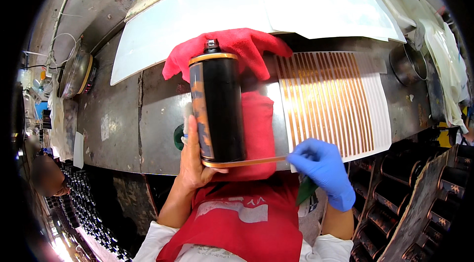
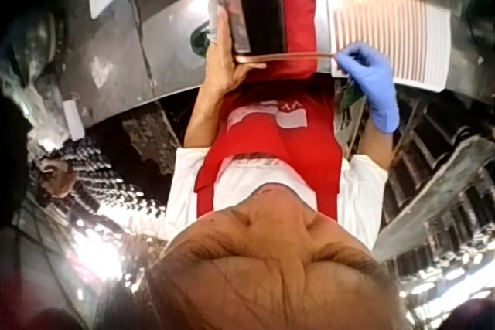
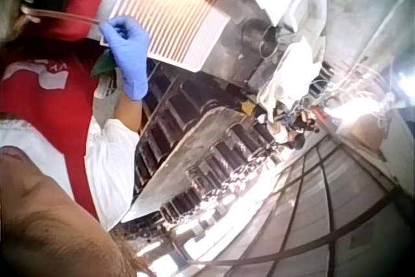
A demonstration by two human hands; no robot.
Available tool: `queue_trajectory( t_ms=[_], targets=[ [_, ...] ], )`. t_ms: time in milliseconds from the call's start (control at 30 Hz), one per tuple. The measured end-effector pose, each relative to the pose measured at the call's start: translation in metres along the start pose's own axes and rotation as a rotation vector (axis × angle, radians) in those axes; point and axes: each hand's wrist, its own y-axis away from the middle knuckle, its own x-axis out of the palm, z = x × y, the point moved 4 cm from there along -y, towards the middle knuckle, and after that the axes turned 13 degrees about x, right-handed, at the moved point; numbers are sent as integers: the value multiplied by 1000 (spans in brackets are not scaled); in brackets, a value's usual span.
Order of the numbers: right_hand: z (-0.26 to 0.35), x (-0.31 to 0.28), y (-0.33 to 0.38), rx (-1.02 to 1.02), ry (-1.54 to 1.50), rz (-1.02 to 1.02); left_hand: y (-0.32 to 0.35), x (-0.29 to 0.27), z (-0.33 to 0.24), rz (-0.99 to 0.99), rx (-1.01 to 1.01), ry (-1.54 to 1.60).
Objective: The person applies thin copper-colored strips to the top and bottom rims of a black cylindrical container. They use a green squeegee-like tool to press the strips down and smooth them along the edges. The person handles the container and strips by hand, working at a metal workstation.
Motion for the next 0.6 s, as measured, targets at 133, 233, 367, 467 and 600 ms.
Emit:
queue_trajectory(
  t_ms=[133, 233, 367, 467, 600],
  targets=[
    [5, 20, -1, -33, 4, 47, 0, -9, 6, 45, -7, -81],
    [10, 21, 1, -29, -15, 53, -12, -18, -17, -68, 101, -226],
    [13, 17, 6, -1, -50, 68, -23, -12, -34, 37, 206, -295],
    [10, 17, 3, -9, -33, 75, -31, -8, -33, 52, 272, -370],
    [8, 27, -5, 10, -35, 97, -24, -8, -26, 9, 227, -309]
  ],
)
